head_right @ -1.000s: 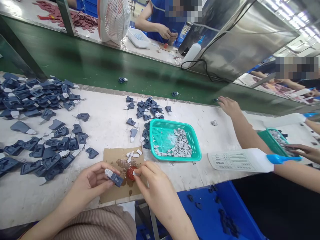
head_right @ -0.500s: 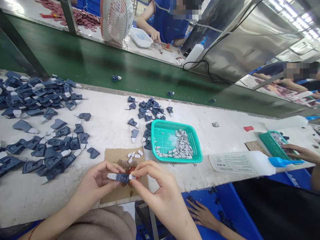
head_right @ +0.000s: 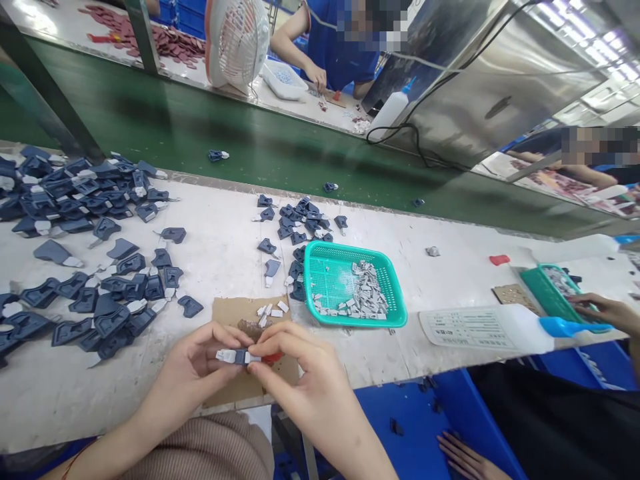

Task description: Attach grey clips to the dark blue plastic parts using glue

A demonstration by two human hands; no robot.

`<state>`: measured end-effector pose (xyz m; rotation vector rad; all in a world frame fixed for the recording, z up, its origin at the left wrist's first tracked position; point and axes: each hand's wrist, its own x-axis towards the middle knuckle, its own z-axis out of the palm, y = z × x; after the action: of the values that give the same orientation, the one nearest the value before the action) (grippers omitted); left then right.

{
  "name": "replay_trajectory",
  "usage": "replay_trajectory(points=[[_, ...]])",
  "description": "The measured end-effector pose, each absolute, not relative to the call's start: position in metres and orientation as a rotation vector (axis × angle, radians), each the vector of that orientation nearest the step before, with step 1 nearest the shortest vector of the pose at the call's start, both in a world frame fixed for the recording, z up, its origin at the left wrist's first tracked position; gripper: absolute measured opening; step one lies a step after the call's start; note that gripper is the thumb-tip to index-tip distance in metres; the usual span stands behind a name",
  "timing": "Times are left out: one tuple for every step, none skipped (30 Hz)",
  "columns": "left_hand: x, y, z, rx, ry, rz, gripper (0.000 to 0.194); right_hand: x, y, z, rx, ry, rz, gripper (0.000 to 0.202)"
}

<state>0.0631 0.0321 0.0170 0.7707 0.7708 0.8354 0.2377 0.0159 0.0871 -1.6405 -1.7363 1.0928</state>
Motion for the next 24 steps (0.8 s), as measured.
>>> replay_trajectory(points=[[0.063,0.032,0.017,0.771,0.769,0.836,0.016,0.238,0.016,0.087,-1.649,-1.714,1.113,0.009],[0.063,0.031,0.017,0.769,0.767,0.837,0.016,0.238,0.016,0.087,-1.652,-1.688,1.135,0.008],[0.063,0.031,0.016,0.765,0.761,0.839,0.016,0.238,0.016,0.087,-1.651,-1.661,1.160,0.008],[0.062,0.031,0.016,0.759,0.751,0.840,0.016,0.239,0.017,0.086,-1.646,-1.632,1.185,0.007],[0.062,0.030,0.016,0.750,0.740,0.845,0.016,0.240,0.017,0.086,-1.638,-1.604,1.211,0.005],[0.062,0.030,0.016,0.741,0.729,0.850,0.017,0.241,0.017,0.085,-1.634,-1.573,1.240,0.006],[0.062,0.031,0.017,0.732,0.719,0.855,0.017,0.241,0.016,0.085,-1.635,-1.537,1.270,0.009],[0.062,0.031,0.017,0.727,0.713,0.860,0.017,0.241,0.016,0.084,-1.638,-1.496,1.297,0.014],[0.061,0.032,0.018,0.724,0.711,0.865,0.017,0.241,0.016,0.083,-1.639,-1.454,1.320,0.020],[0.061,0.032,0.019,0.724,0.712,0.870,0.017,0.240,0.015,0.081,-1.636,-1.417,1.339,0.026],[0.060,0.033,0.021,0.729,0.716,0.874,0.017,0.238,0.015,0.080,-1.634,-1.388,1.355,0.030],[0.060,0.034,0.022,0.738,0.723,0.878,0.017,0.235,0.014,0.078,-1.629,-1.365,1.375,0.033],[0.060,0.035,0.024,0.748,0.733,0.882,0.017,0.231,0.014,0.075,-1.619,-1.346,1.407,0.035],[0.061,0.036,0.025,0.757,0.743,0.885,0.017,0.227,0.014,0.072,-1.602,-1.314,1.448,0.037],[0.061,0.037,0.026,0.762,0.755,0.889,0.017,0.224,0.015,0.069,-1.575,-1.269,1.494,0.037],[0.061,0.038,0.027,0.763,0.764,0.892,0.017,0.220,0.016,0.066,-1.534,-1.214,1.537,0.037],[0.062,0.039,0.028,0.761,0.772,0.896,0.017,0.217,0.017,0.063,-1.487,-1.154,1.565,0.037],[0.062,0.041,0.030,0.761,0.780,0.905,0.017,0.214,0.018,0.060,-1.442,-1.097,1.582,0.037],[0.062,0.043,0.031,0.769,0.789,0.917,0.016,0.212,0.020,0.058,-1.406,-1.044,1.588,0.037],[0.061,0.045,0.033,0.790,0.802,0.927,0.016,0.209,0.021,0.056,-1.382,-0.995,1.589,0.037],[0.060,0.048,0.035,0.828,0.819,0.935,0.015,0.207,0.023,0.056,-1.372,-0.949,1.587,0.037],[0.059,0.051,0.037,0.883,0.833,0.937,0.015,0.206,0.025,0.055,-1.372,-0.902,1.582,0.038],[0.057,0.055,0.041,0.951,0.844,0.931,0.015,0.204,0.027,0.055,-1.379,-0.859,1.577,0.039],[0.056,0.059,0.044,1.030,0.851,0.912,0.016,0.202,0.029,0.055,-1.391,-0.823,1.571,0.041]])
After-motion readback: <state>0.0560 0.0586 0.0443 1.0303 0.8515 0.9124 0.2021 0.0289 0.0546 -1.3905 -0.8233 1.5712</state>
